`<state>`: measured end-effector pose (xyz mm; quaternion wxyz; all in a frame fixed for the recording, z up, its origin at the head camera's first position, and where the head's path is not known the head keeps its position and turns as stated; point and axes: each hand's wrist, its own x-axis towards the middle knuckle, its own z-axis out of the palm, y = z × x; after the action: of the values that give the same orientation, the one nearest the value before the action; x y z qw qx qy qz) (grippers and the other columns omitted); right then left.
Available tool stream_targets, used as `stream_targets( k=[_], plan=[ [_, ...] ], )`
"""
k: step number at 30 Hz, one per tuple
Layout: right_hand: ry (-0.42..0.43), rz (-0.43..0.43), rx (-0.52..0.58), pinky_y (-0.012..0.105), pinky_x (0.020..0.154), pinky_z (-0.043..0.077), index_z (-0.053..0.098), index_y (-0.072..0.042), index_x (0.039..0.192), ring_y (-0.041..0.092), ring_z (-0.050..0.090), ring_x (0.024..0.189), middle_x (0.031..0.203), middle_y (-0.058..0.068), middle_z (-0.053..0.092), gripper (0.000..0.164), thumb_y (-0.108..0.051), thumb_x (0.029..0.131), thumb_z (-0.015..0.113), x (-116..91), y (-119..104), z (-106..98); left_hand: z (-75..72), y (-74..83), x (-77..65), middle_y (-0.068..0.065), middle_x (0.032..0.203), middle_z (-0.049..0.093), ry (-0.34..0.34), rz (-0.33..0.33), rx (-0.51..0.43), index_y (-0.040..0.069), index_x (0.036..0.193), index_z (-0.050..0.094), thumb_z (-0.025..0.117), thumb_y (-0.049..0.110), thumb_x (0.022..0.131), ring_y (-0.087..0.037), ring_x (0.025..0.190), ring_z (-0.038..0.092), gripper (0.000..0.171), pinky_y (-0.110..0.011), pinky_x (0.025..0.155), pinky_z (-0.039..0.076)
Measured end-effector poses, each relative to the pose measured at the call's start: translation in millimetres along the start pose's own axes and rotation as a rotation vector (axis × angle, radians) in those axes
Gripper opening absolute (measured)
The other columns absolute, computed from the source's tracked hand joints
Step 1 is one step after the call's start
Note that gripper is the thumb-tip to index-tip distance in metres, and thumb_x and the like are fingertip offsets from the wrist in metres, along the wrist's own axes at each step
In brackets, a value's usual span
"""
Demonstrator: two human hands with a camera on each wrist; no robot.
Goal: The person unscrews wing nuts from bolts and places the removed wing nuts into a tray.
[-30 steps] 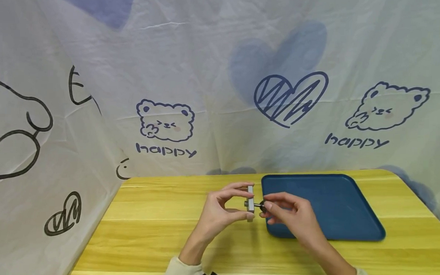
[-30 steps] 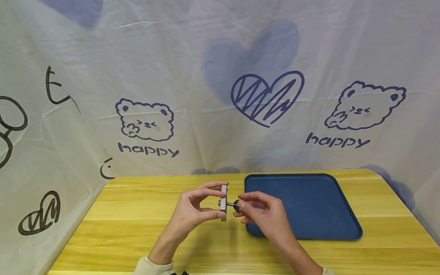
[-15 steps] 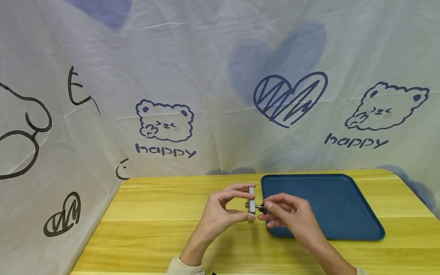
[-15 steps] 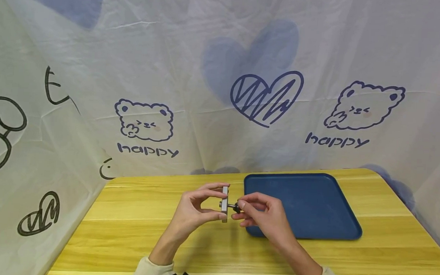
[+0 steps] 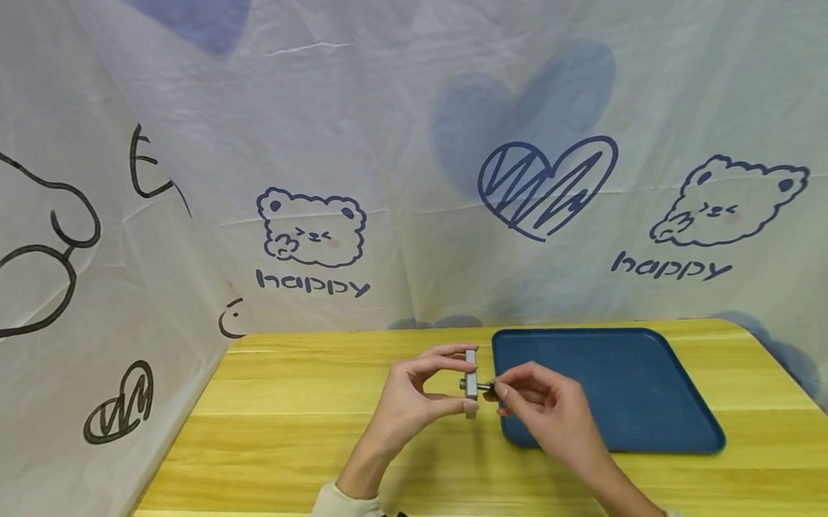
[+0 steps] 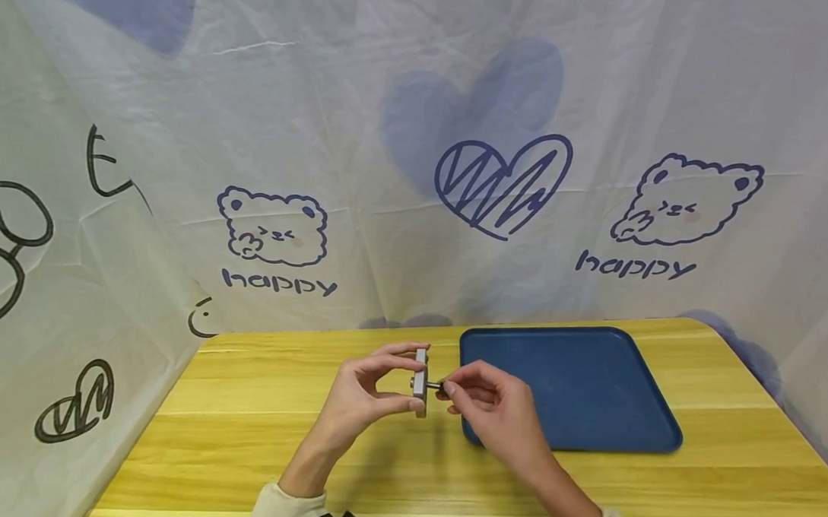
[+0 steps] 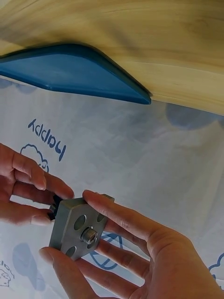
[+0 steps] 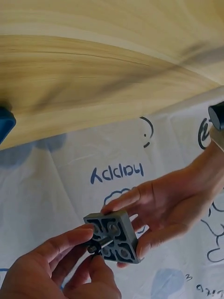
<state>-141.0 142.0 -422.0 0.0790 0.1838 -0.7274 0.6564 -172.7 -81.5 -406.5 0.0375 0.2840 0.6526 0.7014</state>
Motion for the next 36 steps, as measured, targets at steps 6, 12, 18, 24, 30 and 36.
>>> stream_targets(
  k=[6, 12, 18, 24, 30, 36],
  plan=[
    [0.048, -0.190, -0.135, 0.035, 0.076, 0.064, 0.074, -0.010, 0.106, 0.015, 0.075, 0.091, 0.106, 0.006, 0.075, 0.015, 0.001, 0.095, 0.071, -3.1, 0.9, 6.3, -2.2, -0.2, 0.0, -0.009, 0.137, 0.065, 0.015, 0.052, 0.048, 0.003, 0.115, 0.077, 0.086, -0.002, 0.080, -0.024, 0.132, 0.057, 0.037, -0.043, 0.116, 0.041],
    [0.058, -0.394, -0.259, 0.028, 0.076, 0.063, 0.074, -0.015, 0.103, 0.018, 0.074, 0.097, 0.111, 0.009, 0.074, 0.028, 0.009, 0.089, 0.075, -3.5, 4.5, 7.4, -3.8, -0.5, -0.1, -0.005, 0.137, 0.065, 0.018, 0.053, 0.030, 0.004, 0.116, 0.077, 0.087, 0.000, 0.080, -0.027, 0.133, 0.056, 0.038, -0.048, 0.117, 0.039],
    [0.059, -0.586, -0.418, 0.018, 0.083, 0.058, 0.075, -0.015, 0.101, 0.023, 0.073, 0.098, 0.114, 0.009, 0.074, 0.032, 0.010, 0.082, 0.079, -0.6, 10.9, 5.3, -5.6, -1.0, -0.5, -0.007, 0.139, 0.063, 0.024, 0.047, 0.033, 0.001, 0.118, 0.075, 0.087, -0.002, 0.080, -0.027, 0.134, 0.055, 0.040, -0.046, 0.114, 0.043],
    [0.079, -0.823, -0.533, 0.018, 0.085, 0.058, 0.077, -0.006, 0.098, 0.027, 0.074, 0.097, 0.117, 0.013, 0.072, 0.019, -0.019, 0.104, 0.064, 4.8, 16.3, 5.7, -6.5, -0.9, -0.6, -0.009, 0.140, 0.063, 0.029, 0.044, 0.040, 0.001, 0.118, 0.075, 0.086, -0.001, 0.081, -0.026, 0.134, 0.056, 0.038, -0.046, 0.115, 0.042],
    [0.102, -0.973, -0.720, 0.024, 0.089, 0.058, 0.077, 0.002, 0.100, 0.032, 0.073, 0.101, 0.120, 0.018, 0.070, 0.035, -0.020, 0.110, 0.052, 6.0, 17.9, 6.9, -6.7, -1.0, -0.2, -0.007, 0.140, 0.063, 0.030, 0.036, 0.043, 0.002, 0.117, 0.076, 0.086, -0.003, 0.080, -0.025, 0.133, 0.056, 0.039, -0.047, 0.117, 0.039],
    [0.122, -0.964, -0.706, 0.023, 0.090, 0.058, 0.077, 0.002, 0.100, 0.032, 0.073, 0.102, 0.121, 0.019, 0.070, 0.035, -0.021, 0.110, 0.052, 5.1, 18.4, 8.0, -6.6, -1.4, -0.3, -0.007, 0.140, 0.063, 0.030, 0.037, 0.042, 0.002, 0.117, 0.076, 0.086, -0.002, 0.080, -0.025, 0.133, 0.056, 0.039, -0.045, 0.115, 0.042]
  ],
)
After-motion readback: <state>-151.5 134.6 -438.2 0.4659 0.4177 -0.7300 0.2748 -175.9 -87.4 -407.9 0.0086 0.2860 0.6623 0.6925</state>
